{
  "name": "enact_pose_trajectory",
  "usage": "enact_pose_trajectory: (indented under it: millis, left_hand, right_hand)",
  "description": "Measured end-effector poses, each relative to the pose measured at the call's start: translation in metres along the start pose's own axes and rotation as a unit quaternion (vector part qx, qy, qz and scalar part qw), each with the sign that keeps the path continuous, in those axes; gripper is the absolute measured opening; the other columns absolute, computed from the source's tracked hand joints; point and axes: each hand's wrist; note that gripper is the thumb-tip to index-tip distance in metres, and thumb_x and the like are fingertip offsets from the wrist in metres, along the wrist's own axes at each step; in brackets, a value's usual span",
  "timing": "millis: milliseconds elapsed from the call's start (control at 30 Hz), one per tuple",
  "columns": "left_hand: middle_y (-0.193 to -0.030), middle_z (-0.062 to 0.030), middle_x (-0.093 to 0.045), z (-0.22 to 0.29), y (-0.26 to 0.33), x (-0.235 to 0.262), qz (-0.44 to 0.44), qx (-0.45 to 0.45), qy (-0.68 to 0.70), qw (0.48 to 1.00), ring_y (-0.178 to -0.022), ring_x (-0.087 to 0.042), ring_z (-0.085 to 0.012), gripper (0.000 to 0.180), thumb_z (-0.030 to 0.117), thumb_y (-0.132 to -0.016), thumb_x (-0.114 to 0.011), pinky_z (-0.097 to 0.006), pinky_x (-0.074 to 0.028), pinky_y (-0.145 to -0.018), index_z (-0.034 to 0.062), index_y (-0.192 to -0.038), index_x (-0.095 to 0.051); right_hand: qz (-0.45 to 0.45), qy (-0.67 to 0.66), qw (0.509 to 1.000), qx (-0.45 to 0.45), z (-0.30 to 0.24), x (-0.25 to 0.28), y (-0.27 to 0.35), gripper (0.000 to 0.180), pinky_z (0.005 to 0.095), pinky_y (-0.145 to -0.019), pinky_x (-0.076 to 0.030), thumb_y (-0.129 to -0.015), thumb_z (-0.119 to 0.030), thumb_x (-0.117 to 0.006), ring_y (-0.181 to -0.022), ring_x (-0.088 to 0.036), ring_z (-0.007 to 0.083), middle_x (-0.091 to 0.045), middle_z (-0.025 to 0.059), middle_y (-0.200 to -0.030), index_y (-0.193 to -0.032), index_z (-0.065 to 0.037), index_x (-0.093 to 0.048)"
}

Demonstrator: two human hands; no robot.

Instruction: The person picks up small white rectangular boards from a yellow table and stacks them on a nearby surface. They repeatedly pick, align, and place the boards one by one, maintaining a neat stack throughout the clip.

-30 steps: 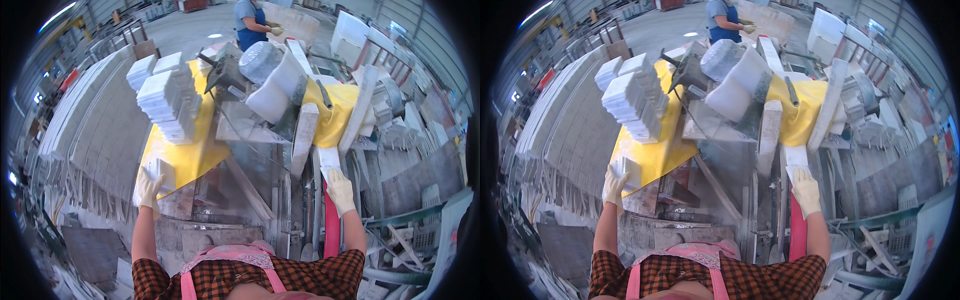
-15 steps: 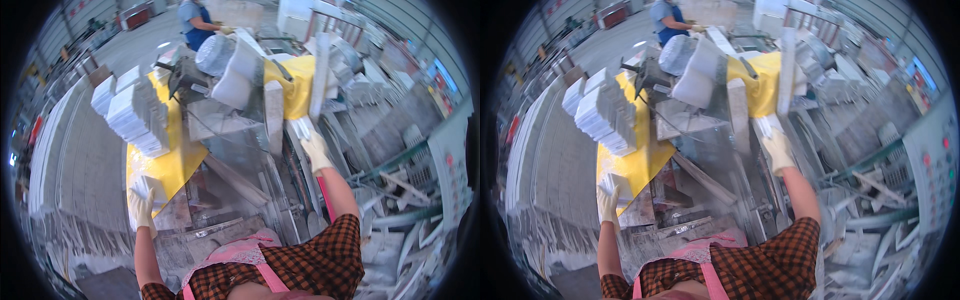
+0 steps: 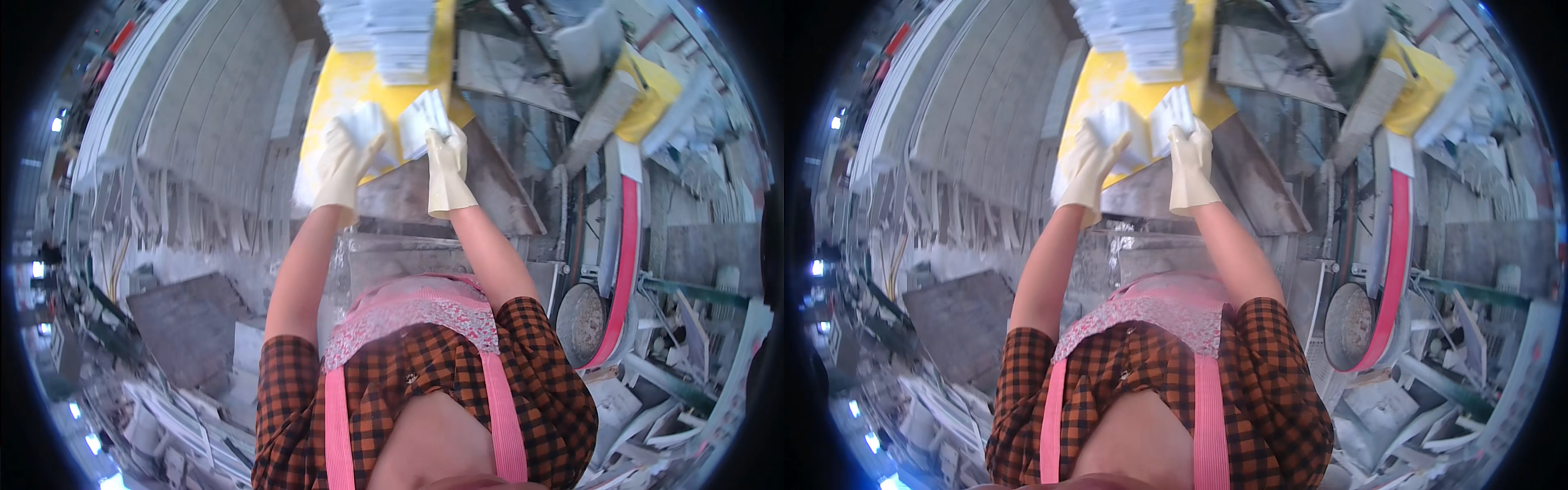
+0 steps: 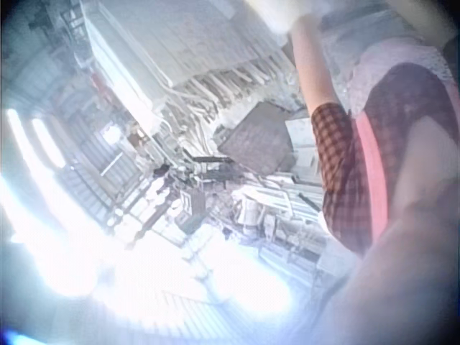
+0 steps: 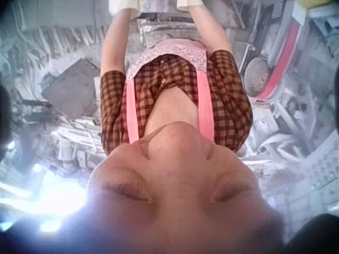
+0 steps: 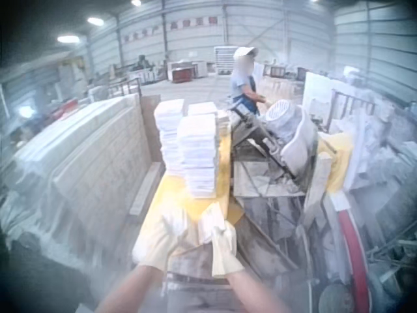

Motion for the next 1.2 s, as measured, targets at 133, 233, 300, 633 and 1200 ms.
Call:
enact_pose_trajectory:
  millis: [133, 233, 300, 633, 1200]
  left_hand:
    - [-0.135, -0.0297, -0.058, 0.008, -0.002, 0.006, 0.027, -0.049, 0.02, 0.998, -0.128, -0.057, -0.0402, 0.102, 0.056, -0.078, -0.081, -0.044, -0.049, -0.103, -0.0116, -0.142, -0.041]
    - [-0.145, -0.0289, -0.052, 0.009, -0.003, 0.006, 0.001, -0.028, 0.03, 0.999, -0.135, -0.053, -0.0391, 0.107, 0.057, -0.081, -0.076, -0.043, -0.044, -0.111, -0.0086, -0.153, -0.032]
    - [-0.146, -0.0289, -0.052, 0.008, -0.005, 0.003, 0.011, -0.034, 0.027, 0.999, -0.135, -0.053, -0.0391, 0.105, 0.056, -0.082, -0.076, -0.043, -0.043, -0.112, -0.0082, -0.153, -0.033]
    - [-0.138, -0.0279, -0.057, 0.008, -0.013, 0.006, -0.004, 0.03, 0.164, 0.986, -0.131, -0.056, -0.0379, 0.1, 0.062, -0.078, -0.079, -0.043, -0.049, -0.102, -0.0098, -0.141, -0.048]
    - [-0.111, -0.0181, -0.071, 0.088, 0.005, 0.014, 0.022, 0.144, -0.06, 0.987, -0.103, -0.07, -0.0336, 0.101, 0.046, -0.054, -0.089, -0.04, -0.057, -0.083, -0.0022, -0.134, -0.051]
  right_hand:
    - [-0.003, 0.139, 0.99, 0.035, 0.003, -0.027, 0.012, 0.048, 0.0354, -0.078, -0.053, -0.085, -0.008, -0.057, -0.083, -0.066, 0.0203, -0.07, 0.012, -0.096, -0.132, -0.002, -0.063]
    - [-0.036, 0.194, 0.976, 0.088, 0.001, -0.034, 0.016, 0.053, 0.0413, -0.082, -0.054, -0.088, -0.014, -0.059, -0.088, -0.07, 0.0315, -0.071, 0.019, -0.099, -0.139, -0.005, -0.058]
    - [-0.046, 0.312, 0.944, 0.096, 0.003, -0.035, 0.016, 0.055, 0.0456, -0.086, -0.054, -0.089, -0.018, -0.061, -0.095, -0.071, 0.0388, -0.072, 0.0239, -0.105, -0.142, -0.005, -0.054]
    - [-0.258, 0.149, 0.95, 0.088, 0.008, -0.016, 0.008, 0.084, 0.0405, -0.107, -0.047, -0.091, -0.031, -0.073, -0.13, -0.059, 0.0358, -0.055, 0.0283, -0.142, -0.157, 0.001, -0.033]
    - [-0.265, 0.359, 0.895, 0.029, 0.025, -0.017, 0.014, 0.077, 0.0449, -0.094, -0.054, -0.085, -0.054, -0.073, -0.109, -0.069, 0.0399, -0.073, 0.025, -0.114, -0.136, 0.001, -0.056]
Point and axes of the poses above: each hand's wrist, its own y-axis away from the middle knuckle, its own x-axis out of the back of the hand, z = x × y
